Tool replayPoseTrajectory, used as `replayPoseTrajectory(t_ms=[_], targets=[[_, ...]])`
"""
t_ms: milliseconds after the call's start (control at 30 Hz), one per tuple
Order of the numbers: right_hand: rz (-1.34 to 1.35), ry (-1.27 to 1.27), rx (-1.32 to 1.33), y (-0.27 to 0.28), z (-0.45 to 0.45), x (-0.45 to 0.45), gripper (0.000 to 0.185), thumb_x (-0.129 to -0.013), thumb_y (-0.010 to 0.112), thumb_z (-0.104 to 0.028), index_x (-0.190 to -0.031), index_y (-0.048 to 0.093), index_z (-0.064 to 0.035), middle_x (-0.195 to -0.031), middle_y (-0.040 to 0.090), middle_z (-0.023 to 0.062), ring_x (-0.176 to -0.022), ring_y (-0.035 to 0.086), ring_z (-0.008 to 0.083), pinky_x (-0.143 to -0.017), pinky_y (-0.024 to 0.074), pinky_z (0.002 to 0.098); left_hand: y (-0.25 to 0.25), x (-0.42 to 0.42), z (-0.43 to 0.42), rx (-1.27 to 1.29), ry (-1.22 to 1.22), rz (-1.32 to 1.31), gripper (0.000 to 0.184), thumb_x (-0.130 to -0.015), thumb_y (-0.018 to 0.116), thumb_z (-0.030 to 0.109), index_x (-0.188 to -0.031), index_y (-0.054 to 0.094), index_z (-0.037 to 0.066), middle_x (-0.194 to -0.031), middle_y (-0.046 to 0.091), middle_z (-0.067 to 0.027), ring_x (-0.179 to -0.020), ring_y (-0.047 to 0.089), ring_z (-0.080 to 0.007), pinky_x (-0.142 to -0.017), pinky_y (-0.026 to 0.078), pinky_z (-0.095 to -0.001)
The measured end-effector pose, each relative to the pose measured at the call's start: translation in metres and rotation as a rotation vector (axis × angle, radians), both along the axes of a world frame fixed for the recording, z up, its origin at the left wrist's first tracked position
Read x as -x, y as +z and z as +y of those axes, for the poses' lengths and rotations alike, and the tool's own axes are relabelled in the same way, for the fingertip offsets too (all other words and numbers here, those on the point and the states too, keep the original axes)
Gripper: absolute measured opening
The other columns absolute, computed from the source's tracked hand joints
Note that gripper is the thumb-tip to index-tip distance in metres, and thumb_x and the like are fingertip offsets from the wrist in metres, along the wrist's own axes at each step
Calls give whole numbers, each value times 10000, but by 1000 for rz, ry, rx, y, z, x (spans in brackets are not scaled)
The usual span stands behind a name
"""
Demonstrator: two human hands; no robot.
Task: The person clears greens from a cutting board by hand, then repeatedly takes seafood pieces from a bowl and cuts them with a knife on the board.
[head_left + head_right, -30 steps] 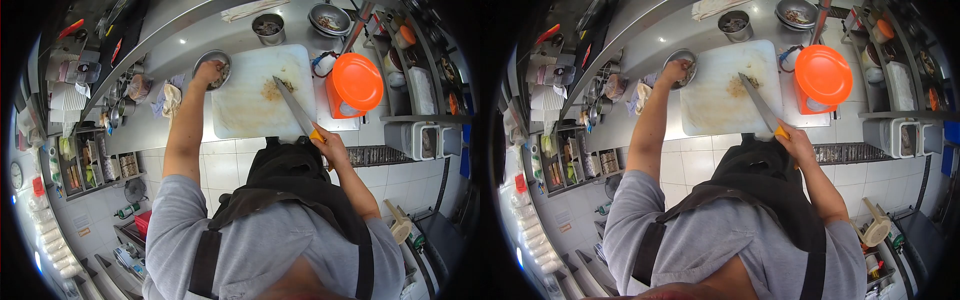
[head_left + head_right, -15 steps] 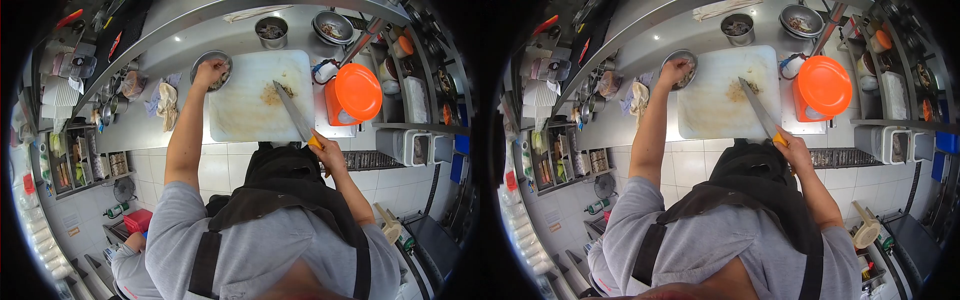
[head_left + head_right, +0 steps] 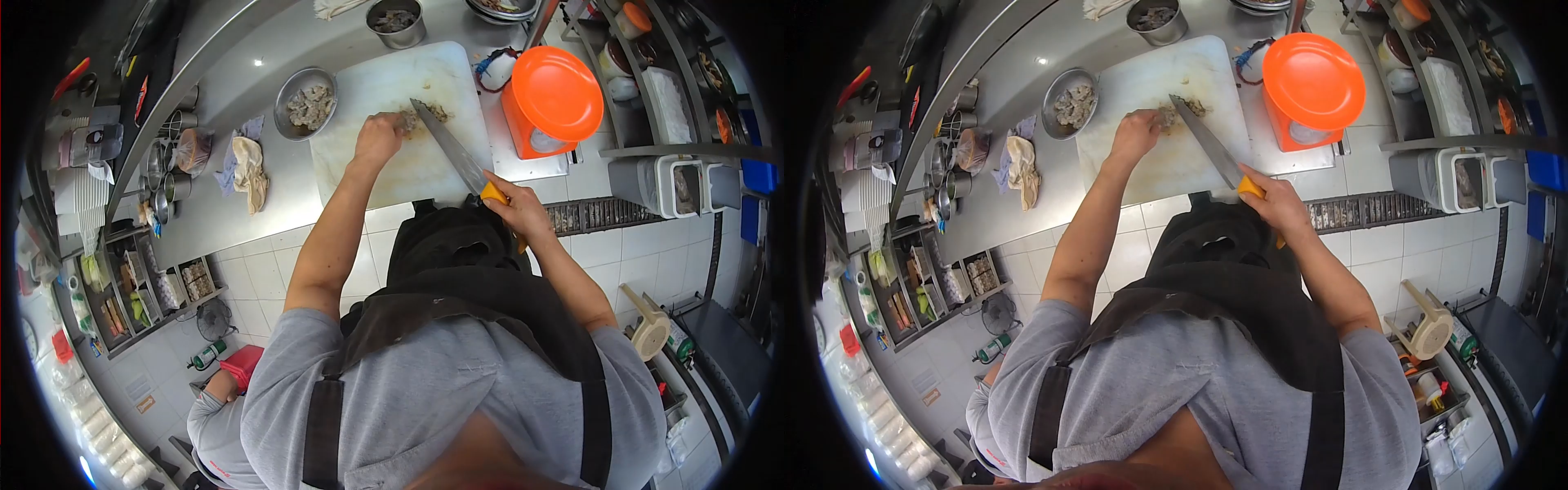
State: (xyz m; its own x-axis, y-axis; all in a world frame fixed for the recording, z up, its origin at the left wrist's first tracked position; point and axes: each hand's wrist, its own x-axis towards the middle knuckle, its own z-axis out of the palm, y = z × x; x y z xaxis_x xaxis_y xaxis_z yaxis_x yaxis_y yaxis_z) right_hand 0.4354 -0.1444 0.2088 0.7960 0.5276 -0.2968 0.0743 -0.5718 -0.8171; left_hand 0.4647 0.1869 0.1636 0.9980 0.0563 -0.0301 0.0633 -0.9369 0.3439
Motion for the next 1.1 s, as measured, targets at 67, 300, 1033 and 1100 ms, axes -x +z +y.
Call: replayPoseTrajectory(t_ms=[67, 300, 1033, 1100], targets=[[348, -35, 96, 18, 3, -4, 587, -845, 717, -178, -1400, 529, -211, -845, 687, 126, -688, 627, 181, -695, 501, 309, 0, 7, -2, 37, 6, -130, 269, -800, 661, 104, -1056, 696, 30, -1029, 692, -170, -964, 636, -357, -881, 510, -414], [255, -84, -163, -18, 8, 0, 571, -856, 700, -162, -1400, 526, -173, -687, 593, 62, -494, 494, 99, -519, 450, 281, -13, 8, -26, 22, 108, -211, 210, -831, 624, 116, -1009, 712, 47, -998, 696, -149, -931, 621, -348, -849, 522, -415], [439, -53, -239, -19, 5, 2, 593, -855, 692, -153, -1418, 506, -154, -743, 612, 45, -506, 502, 100, -510, 439, 275, -25, 12, -41, -7, 234, -201, 215, -877, 611, 187, -978, 717, 29, -788, 680, -195, -756, 657, -363, -725, 541, -439], [437, -40, -250, -20, -2, 5, 597, -854, 694, -153, -1419, 504, -155, -737, 608, 42, -509, 501, 100, -505, 436, 275, -22, 12, -44, 16, 248, -207, 208, -875, 613, 185, -962, 719, 29, -778, 679, -201, -740, 659, -372, -717, 542, -441]])
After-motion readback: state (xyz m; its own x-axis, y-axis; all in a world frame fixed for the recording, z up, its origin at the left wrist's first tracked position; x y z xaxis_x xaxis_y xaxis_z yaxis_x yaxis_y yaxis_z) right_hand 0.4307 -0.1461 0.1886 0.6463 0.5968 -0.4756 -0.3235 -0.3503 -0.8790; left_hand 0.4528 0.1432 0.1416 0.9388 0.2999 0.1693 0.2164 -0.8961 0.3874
